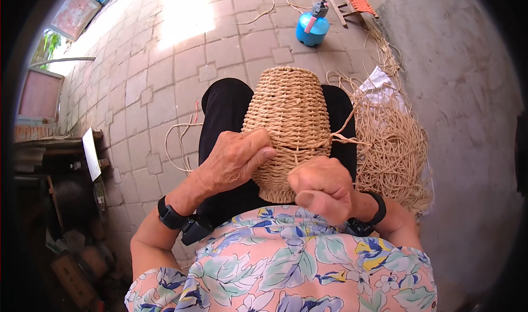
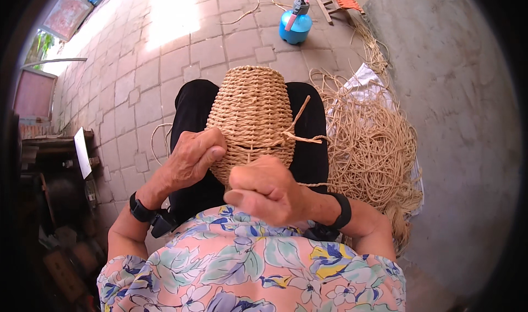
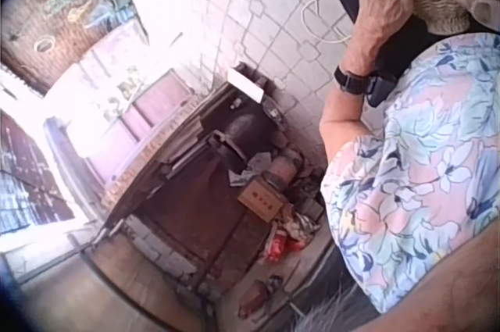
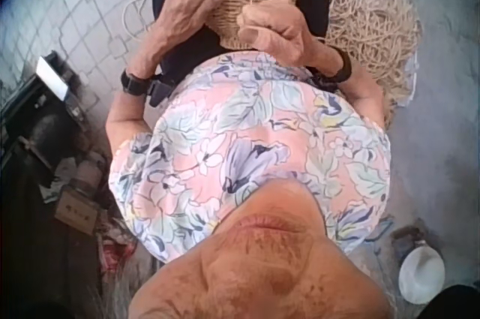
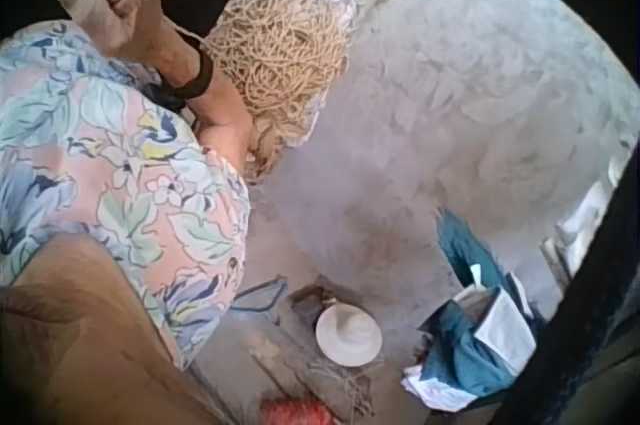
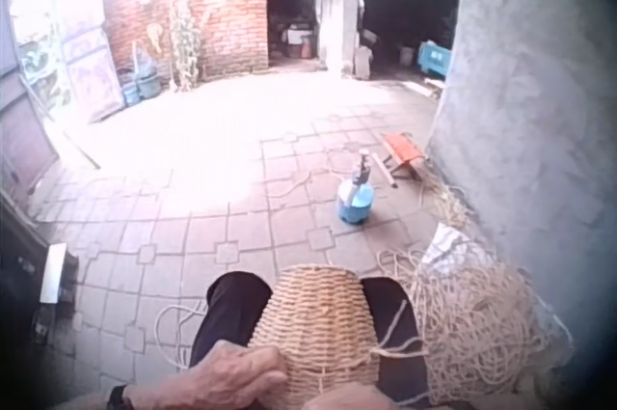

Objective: Weaving a straw or wicker basket by hand, then trimming the excess material.

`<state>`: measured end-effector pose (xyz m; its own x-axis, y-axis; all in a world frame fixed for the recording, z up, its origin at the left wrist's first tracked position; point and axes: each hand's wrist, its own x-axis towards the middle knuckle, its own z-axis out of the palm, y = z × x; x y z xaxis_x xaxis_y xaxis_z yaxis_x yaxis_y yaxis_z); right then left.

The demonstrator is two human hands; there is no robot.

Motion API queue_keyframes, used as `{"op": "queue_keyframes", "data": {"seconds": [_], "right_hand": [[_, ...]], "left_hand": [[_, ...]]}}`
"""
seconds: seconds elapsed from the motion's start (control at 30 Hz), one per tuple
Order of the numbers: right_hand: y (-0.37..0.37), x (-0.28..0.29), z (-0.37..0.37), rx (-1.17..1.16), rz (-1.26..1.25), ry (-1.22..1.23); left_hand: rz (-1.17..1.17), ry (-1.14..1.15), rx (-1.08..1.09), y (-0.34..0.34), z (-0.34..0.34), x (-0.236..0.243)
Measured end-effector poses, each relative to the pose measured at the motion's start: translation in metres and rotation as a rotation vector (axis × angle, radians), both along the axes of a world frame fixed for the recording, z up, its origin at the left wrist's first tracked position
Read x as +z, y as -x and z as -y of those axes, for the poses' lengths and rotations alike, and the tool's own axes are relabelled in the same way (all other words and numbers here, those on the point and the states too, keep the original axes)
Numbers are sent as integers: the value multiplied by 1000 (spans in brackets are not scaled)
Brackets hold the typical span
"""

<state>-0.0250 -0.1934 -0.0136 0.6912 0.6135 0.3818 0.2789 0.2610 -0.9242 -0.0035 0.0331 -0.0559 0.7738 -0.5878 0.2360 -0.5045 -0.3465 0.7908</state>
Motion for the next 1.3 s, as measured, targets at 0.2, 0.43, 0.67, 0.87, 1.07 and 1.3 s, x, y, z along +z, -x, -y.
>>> {"op": "queue_keyframes", "data": {"seconds": [0.2,0.43,0.67,0.87,1.07,1.3], "right_hand": [[-4,-4,25,-153,-204,42],[-11,-23,36,-297,-203,134],[-5,-33,36,-234,-431,-184],[1,47,43,-709,343,496],[0,14,2,-471,419,541],[-1,-8,-9,-494,156,572]], "left_hand": [[-16,85,23,5,-2,-1],[47,90,6,7,-1,-5],[107,157,22,9,4,-13],[154,99,55,13,3,-12],[211,117,74,10,7,-16],[81,264,296,25,-10,1]]}}
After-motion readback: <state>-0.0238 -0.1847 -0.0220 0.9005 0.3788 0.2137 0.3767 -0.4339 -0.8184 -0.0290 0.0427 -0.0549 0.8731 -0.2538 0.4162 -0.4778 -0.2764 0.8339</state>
